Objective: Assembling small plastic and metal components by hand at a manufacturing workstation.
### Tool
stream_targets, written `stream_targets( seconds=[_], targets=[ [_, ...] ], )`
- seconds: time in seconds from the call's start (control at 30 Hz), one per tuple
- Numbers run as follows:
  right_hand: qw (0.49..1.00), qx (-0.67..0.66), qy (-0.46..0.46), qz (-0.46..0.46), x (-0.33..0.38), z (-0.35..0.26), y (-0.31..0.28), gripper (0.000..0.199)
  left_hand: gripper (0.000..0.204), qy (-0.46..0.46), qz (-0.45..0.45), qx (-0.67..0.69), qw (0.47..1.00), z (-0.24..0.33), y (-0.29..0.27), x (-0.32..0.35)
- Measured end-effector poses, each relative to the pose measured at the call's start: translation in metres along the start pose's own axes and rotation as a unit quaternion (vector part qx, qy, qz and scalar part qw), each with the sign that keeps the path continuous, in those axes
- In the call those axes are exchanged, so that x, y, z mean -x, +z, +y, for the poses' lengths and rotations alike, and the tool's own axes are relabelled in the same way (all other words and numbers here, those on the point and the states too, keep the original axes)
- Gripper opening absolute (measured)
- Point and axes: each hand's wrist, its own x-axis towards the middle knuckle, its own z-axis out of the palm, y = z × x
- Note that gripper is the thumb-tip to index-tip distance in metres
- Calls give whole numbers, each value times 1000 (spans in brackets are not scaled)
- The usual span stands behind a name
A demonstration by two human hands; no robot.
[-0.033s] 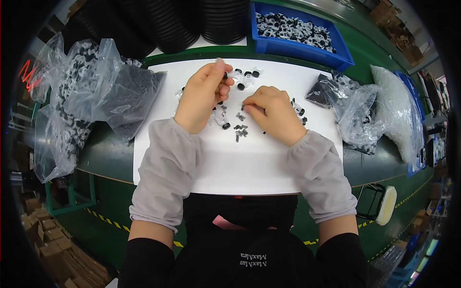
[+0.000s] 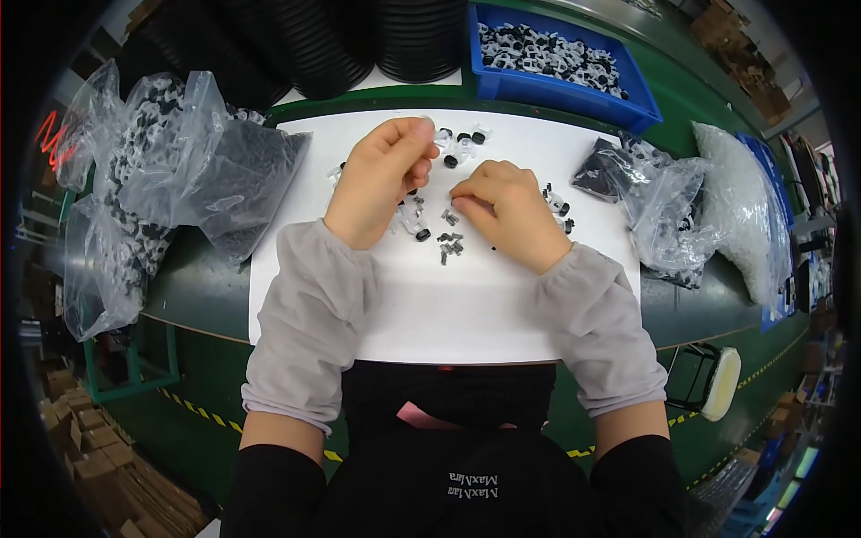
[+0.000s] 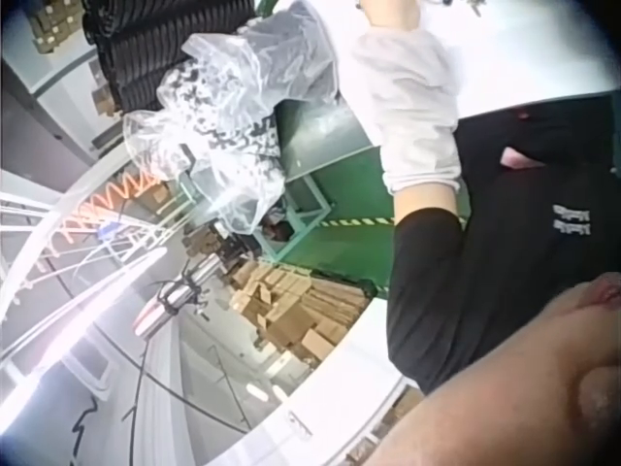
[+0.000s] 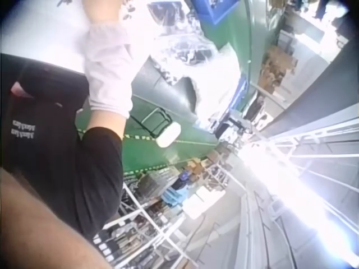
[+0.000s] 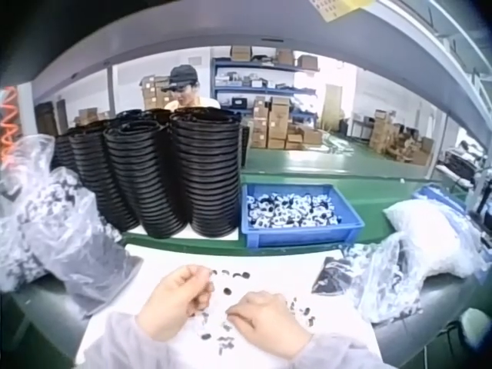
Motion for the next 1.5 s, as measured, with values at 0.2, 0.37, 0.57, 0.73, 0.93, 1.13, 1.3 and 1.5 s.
stream_targets(
  seconds=[0.2,0.37,0.57,0.73,0.93,1.13,1.3,1.5],
  targets=[
    [998,12,-14,-64,1,-5,4,3,31,-15,-29,0,999,-1,-6,1],
    [997,17,-28,-71,0,-6,4,4,29,-26,-36,1,999,-3,-6,0],
    [992,-116,39,35,-3,-12,-16,8,24,-51,-64,63,995,-5,-3,5],
    [972,-173,40,156,0,-22,-25,11,22,-73,-134,92,984,-6,2,9],
    [965,-195,37,168,5,-24,-25,16,27,-90,-178,93,975,-14,8,12],
    [972,-104,-28,207,4,-26,-27,15,24,-79,-182,94,976,-18,13,14],
    [971,-124,-53,196,6,-22,-27,25,26,-71,-211,132,966,-22,10,14],
    [974,-43,-125,185,6,-24,-28,35,24,-55,-213,201,954,-23,9,15]
  ],
)
